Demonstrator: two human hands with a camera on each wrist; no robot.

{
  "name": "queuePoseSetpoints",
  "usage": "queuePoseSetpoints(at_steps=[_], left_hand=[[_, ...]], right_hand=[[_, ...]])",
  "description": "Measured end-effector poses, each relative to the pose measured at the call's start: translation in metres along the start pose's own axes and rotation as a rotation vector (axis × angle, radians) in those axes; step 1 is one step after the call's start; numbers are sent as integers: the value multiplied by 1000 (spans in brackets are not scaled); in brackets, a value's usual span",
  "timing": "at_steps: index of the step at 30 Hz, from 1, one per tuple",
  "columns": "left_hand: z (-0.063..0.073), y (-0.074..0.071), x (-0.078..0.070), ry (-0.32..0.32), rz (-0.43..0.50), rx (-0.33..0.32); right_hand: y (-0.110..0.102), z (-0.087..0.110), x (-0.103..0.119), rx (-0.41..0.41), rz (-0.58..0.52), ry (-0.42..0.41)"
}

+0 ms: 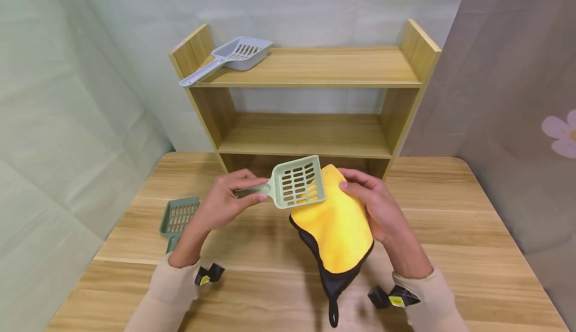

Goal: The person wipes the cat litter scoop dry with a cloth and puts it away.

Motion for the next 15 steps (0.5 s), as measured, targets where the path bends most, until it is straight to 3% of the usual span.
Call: queuePoseSetpoints(at_steps=[9, 15], left_hand=[[-1, 0, -7, 66, 39, -43], [-1, 4, -6, 37, 60, -66]], right_hand=[[7, -2, -9, 11, 6, 28], [10, -3, -15, -3, 69, -1]])
Point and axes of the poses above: each hand's wrist, its own z-axis away from the middle knuckle, its own y-axis out of the palm, x = y × z, the point moved 10 cm from there along -z, towards the middle knuckle, and after that the axes turned 9 degrees about -x, right-handed, at the moved point
